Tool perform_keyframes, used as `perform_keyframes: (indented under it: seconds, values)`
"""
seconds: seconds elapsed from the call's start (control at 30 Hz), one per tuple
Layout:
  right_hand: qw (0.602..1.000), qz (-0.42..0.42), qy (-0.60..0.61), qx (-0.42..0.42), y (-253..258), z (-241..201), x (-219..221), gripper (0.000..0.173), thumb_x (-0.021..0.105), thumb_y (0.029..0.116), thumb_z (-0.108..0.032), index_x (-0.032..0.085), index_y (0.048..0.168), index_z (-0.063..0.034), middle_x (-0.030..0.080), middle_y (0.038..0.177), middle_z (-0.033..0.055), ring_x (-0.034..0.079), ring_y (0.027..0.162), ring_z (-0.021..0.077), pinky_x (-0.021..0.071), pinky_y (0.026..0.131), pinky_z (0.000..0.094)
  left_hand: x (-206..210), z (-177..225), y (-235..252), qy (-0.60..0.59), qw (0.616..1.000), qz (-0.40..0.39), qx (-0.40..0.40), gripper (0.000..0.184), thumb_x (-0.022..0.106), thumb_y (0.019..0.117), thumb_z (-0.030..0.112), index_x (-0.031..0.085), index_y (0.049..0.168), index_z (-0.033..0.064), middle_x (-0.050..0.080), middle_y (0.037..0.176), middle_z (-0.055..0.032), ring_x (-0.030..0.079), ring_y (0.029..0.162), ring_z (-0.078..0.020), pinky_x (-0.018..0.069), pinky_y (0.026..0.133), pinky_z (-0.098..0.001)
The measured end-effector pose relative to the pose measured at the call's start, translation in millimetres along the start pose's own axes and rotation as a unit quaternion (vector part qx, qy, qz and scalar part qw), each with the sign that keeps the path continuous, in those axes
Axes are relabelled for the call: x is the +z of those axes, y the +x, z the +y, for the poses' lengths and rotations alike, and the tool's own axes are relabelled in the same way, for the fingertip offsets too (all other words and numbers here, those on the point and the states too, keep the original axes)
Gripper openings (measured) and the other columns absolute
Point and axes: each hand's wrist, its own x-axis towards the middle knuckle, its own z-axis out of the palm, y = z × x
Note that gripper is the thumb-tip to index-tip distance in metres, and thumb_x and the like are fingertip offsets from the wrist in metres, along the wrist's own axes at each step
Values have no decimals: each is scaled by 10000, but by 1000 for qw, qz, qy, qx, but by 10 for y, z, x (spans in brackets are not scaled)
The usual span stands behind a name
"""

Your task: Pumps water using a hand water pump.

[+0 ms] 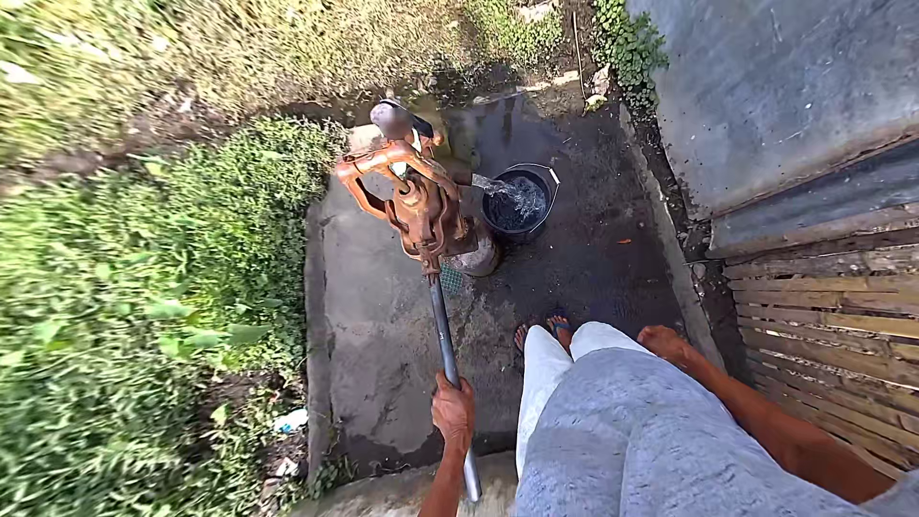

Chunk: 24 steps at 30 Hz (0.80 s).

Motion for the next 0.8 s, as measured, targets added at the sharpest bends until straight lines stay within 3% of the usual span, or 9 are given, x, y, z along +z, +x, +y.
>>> perform_keyframes:
  seconds: [0.07,0.2,0.27,0.33,0.4,0.53,0.63,0.7,0.8]
  values:
    - [999,-7,36,38,49,-127,-166,308,501,1083,-153,600,1304,38,666,1190,263,682,1021,354,534,932,515,265,-23,171,-17,1000,12,-11,418,604,1011,290,600,1356,53,726,1033,-250,711,994,-435,546,832,-630]
    - [997,7,43,63,197,-321,-512,324,463,1100,-154,565,1347,28,655,1218,247,683,1001,324,536,912,477,773,43,606,-35,997,0,-66,376,589,1022,363,672,1263,86,735,1070,-214,711,1035,-394,552,846,-607]
    - [997,19,37,61,232,-382,-655,321,466,1100,-155,567,1338,36,656,1214,247,684,994,319,536,915,473,966,179,818,-28,991,-50,-120,405,563,1022,402,680,1252,89,730,1130,-200,706,1085,-364,558,868,-585]
    - [998,19,32,55,286,-413,-782,316,475,1098,-150,567,1330,44,652,1211,254,684,991,321,538,916,472,1045,295,1044,-59,980,-139,-134,455,585,1023,398,669,1237,5,689,1206,-251,670,1147,-392,535,934,-589]
    - [998,13,22,52,380,-470,-879,309,484,1094,-142,572,1324,44,651,1200,256,684,973,320,543,902,473,999,344,1280,-123,962,-214,-118,489,650,1007,358,636,1263,-57,647,1240,-294,627,1164,-407,486,980,-578]
    - [996,-4,1,85,541,-660,-1177,330,475,1097,-153,559,1360,26,645,1235,255,675,1006,329,532,907,479,519,622,1421,-280,931,-219,-81,472,646,1025,320,556,1350,-11,616,1189,-223,575,973,-286,482,813,-476]
    - [995,-18,-14,96,639,-997,-1420,350,473,1095,-154,541,1390,21,625,1285,271,658,1064,364,513,936,506,-49,801,1446,-364,904,-219,-39,499,623,1041,225,478,1466,6,553,1413,-231,546,1254,-329,459,1008,-542]
    - [997,-17,-17,76,709,-1316,-1636,364,480,1093,-152,531,1401,35,611,1311,291,650,1106,397,504,968,529,-209,859,1509,-379,898,-222,-6,458,619,1040,186,489,1435,-5,561,1389,-223,553,1229,-301,471,993,-506]
    - [1000,9,-14,14,763,-1890,-1906,356,466,1097,-152,541,1387,39,622,1293,283,671,1075,374,525,955,503,-170,846,1496,-362,903,-233,5,354,606,1037,120,539,1340,-51,649,1205,-199,634,1032,-221,523,910,-386]
